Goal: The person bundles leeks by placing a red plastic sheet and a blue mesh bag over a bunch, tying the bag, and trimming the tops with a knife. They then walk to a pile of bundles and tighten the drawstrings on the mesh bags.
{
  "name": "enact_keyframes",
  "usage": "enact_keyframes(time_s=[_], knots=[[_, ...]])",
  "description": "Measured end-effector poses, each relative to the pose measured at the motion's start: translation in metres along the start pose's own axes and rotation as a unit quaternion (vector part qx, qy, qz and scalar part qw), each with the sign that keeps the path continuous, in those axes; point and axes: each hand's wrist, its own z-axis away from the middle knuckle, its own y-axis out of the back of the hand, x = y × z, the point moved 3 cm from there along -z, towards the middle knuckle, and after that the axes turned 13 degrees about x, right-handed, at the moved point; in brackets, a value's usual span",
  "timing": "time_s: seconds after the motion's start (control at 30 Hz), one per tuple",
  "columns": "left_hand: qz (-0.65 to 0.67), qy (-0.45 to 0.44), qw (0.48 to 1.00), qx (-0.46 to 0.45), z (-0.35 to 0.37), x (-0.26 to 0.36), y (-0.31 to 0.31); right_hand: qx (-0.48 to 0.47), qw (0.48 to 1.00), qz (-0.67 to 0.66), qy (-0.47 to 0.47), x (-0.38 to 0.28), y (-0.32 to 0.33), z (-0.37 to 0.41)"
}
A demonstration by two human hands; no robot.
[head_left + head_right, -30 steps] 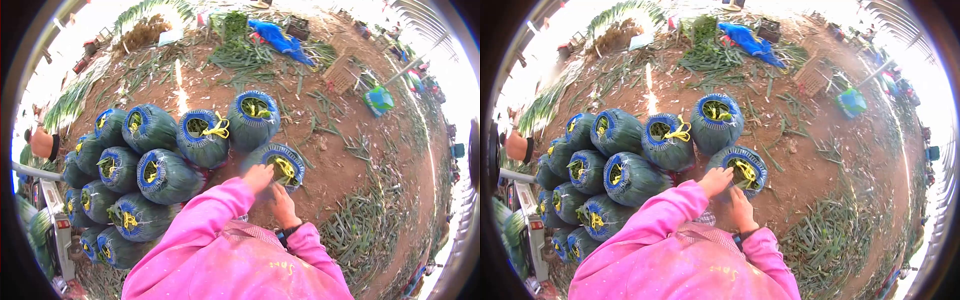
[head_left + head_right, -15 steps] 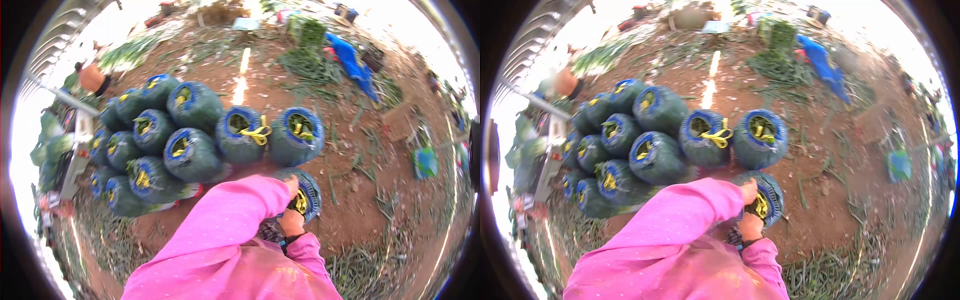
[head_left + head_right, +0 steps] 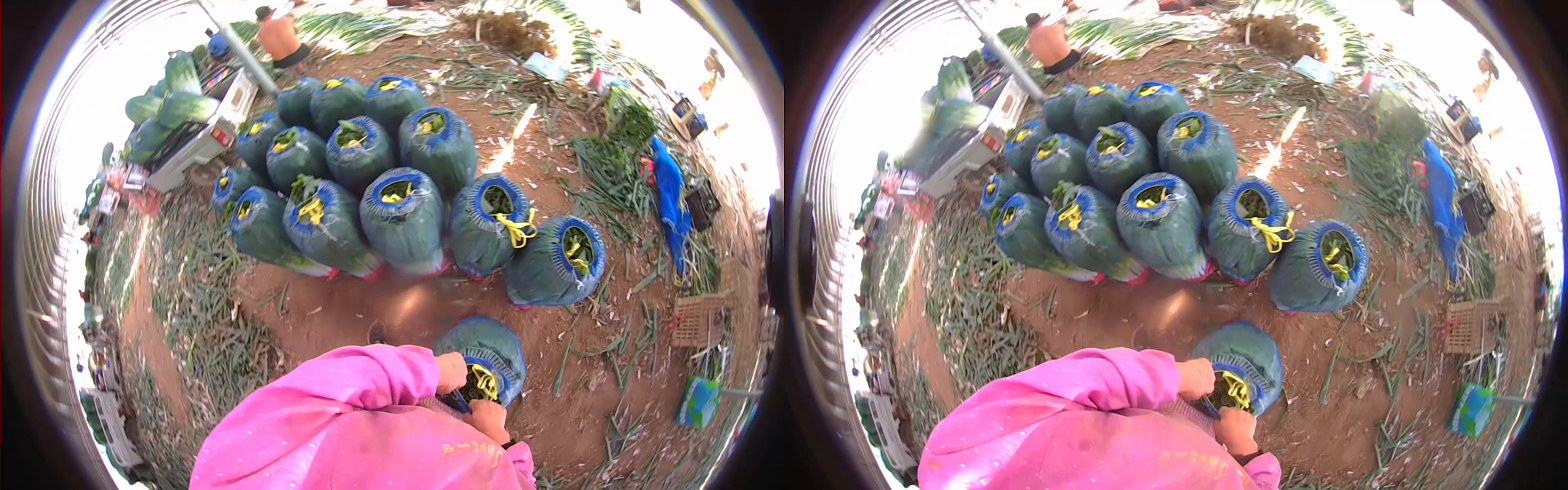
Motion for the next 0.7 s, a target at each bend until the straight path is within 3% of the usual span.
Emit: enact_keyframes(time_s=[0.2,0.27,0.37,0.5,0.7], knots=[[0.151,0.217,0.960,0.090,0.119,0.007,0.022,0.063,0.980,0.033,0.187,-0.073,0.042,-0.024],[0.188,0.301,0.926,0.129,0.166,0.005,0.021,0.062,0.965,0.044,0.253,-0.112,0.050,-0.045],[0.224,0.348,0.888,0.202,0.234,0.006,-0.005,0.017,0.936,0.066,0.345,-0.183,0.052,-0.069],[0.266,0.502,0.784,0.248,0.324,0.001,-0.001,-0.028,0.889,0.113,0.442,-0.282,0.041,-0.111],[0.248,0.600,0.672,0.357,0.439,-0.023,-0.010,-0.068,0.836,0.177,0.515,-0.425,0.031,-0.160]])
